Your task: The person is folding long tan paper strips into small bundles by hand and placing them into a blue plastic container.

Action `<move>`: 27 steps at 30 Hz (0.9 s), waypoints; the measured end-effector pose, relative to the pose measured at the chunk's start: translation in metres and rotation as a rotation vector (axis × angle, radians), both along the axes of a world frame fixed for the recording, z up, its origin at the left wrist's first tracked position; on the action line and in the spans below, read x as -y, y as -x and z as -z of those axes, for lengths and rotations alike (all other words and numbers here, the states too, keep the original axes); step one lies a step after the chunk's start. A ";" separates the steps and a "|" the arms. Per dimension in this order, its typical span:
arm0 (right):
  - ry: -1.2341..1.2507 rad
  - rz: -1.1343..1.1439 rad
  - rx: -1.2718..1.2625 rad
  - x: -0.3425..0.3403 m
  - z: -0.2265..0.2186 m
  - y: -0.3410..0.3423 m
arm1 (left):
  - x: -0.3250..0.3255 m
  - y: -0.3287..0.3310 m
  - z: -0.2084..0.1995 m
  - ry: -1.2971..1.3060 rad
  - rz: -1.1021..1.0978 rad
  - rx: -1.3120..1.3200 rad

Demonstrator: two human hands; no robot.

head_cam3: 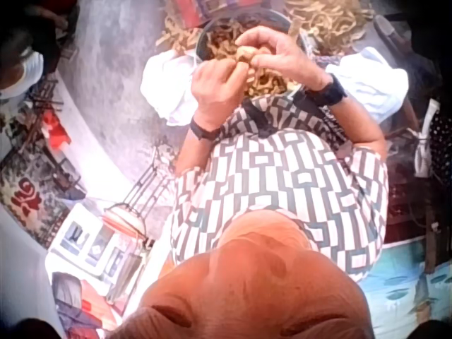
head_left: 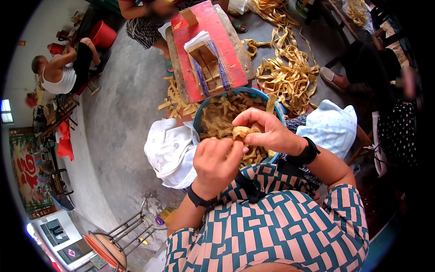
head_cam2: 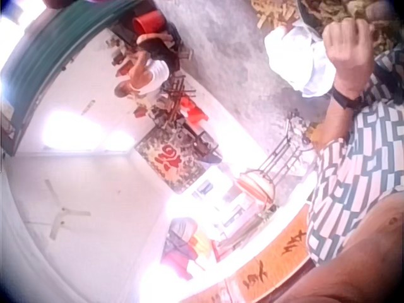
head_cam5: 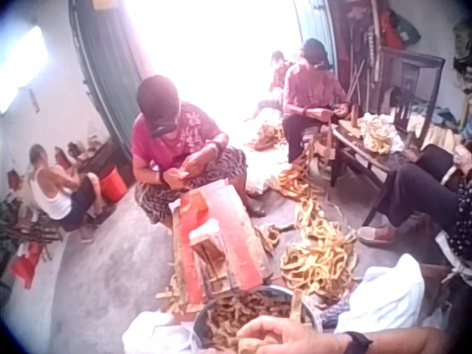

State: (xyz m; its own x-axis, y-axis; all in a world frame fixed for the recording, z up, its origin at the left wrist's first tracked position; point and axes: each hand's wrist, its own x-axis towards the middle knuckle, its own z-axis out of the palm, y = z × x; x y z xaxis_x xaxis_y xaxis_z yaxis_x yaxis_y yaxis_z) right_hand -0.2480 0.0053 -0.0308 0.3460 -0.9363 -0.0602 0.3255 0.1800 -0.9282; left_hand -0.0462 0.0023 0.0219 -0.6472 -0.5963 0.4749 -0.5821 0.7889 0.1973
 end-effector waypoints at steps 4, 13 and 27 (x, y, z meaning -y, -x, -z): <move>-0.234 -0.093 0.193 -0.002 -0.013 0.007 | 0.003 -0.005 0.019 -0.288 0.004 -0.220; 0.067 -0.074 -0.165 -0.003 -0.014 0.010 | -0.001 -0.016 0.021 -1.283 -0.093 -0.634; 0.953 0.111 -1.087 -0.006 -0.004 0.019 | 0.030 -0.032 0.022 -0.600 -0.103 -0.277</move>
